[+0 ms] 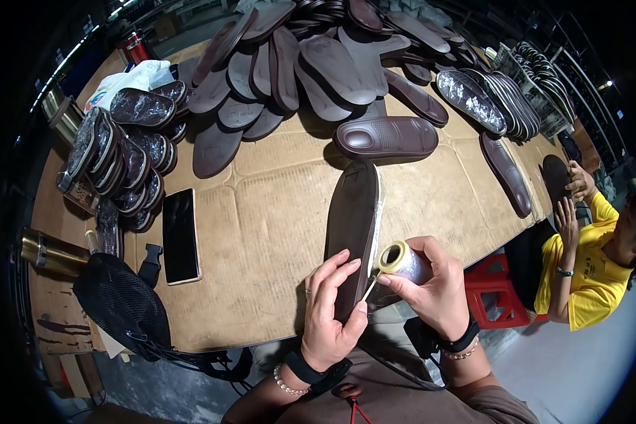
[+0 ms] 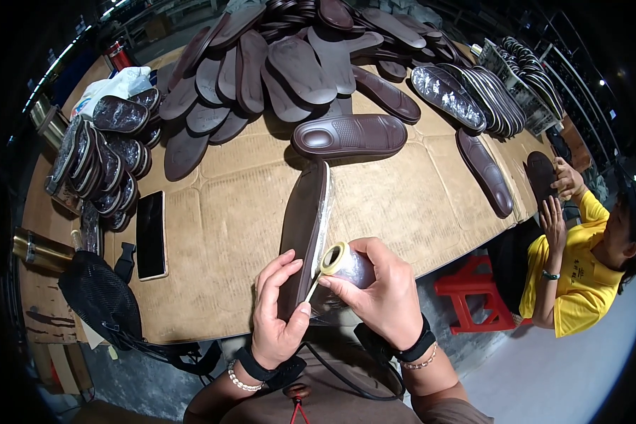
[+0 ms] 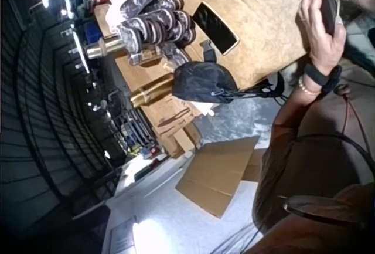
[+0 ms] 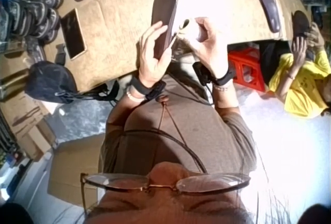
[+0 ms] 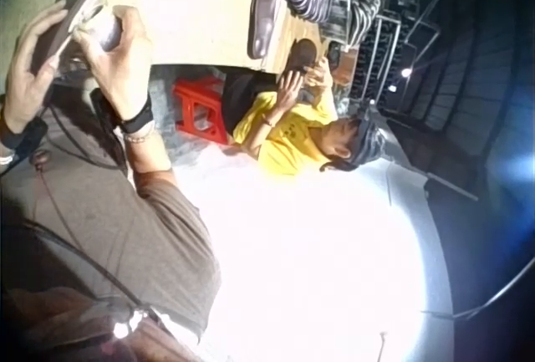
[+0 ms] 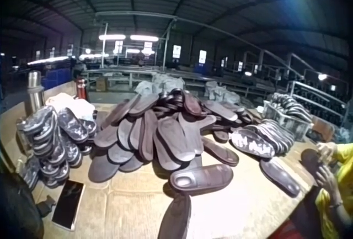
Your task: The recorder applies adhesive or protective film to shoe insoles/soles using a roll of tape or film.
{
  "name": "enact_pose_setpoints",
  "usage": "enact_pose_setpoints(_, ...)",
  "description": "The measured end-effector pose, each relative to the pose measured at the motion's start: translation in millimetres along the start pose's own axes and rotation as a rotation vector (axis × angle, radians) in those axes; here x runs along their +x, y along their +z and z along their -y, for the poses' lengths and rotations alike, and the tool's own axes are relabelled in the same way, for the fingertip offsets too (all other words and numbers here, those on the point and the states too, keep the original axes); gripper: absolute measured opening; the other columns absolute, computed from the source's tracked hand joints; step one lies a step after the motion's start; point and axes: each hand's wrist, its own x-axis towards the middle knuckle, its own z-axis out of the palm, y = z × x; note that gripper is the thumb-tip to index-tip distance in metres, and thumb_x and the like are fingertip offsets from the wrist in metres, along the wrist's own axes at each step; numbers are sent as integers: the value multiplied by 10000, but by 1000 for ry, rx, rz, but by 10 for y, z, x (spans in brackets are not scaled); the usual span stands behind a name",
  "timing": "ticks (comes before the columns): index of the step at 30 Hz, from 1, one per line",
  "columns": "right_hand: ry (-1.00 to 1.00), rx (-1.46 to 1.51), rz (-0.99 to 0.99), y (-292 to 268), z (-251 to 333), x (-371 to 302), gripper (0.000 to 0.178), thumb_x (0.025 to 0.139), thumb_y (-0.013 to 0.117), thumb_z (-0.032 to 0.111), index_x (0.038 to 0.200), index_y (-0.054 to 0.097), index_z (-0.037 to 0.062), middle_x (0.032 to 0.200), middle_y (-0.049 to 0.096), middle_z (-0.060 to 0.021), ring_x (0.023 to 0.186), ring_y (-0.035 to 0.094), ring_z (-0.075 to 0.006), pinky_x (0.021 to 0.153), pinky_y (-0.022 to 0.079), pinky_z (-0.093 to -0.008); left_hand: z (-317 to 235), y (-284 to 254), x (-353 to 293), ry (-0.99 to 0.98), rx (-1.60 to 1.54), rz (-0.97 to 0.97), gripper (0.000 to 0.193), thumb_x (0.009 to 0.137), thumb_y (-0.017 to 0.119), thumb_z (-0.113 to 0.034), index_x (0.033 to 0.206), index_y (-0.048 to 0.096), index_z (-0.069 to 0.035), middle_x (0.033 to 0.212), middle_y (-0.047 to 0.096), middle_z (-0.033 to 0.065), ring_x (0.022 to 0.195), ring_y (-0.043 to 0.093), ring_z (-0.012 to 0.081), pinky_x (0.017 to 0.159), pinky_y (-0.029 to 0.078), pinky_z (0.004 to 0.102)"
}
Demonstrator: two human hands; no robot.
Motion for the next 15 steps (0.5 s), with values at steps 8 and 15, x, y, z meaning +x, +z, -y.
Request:
enact_pose_setpoints(8,-55,-147,-124,118,94,20,450,731,929,181,1047,656,14,894,706,-167,768,725,-345,681,579,-386,-10,-10,7,-7,4,3,579,850,667,-164,1406,580,-28,1475,530,206,1351,496,384,1167,357,475)
enact_pose_setpoints(15,-78,-193,-148,157,103,13,444,721,920,174,1039,649,25,892,696,-161,772,716,-351,675,572,-403,-6,-5,11,0,-6,3,580,851,661,-164,1408,577,-24,1477,526,209,1349,494,385,1168,356,476)
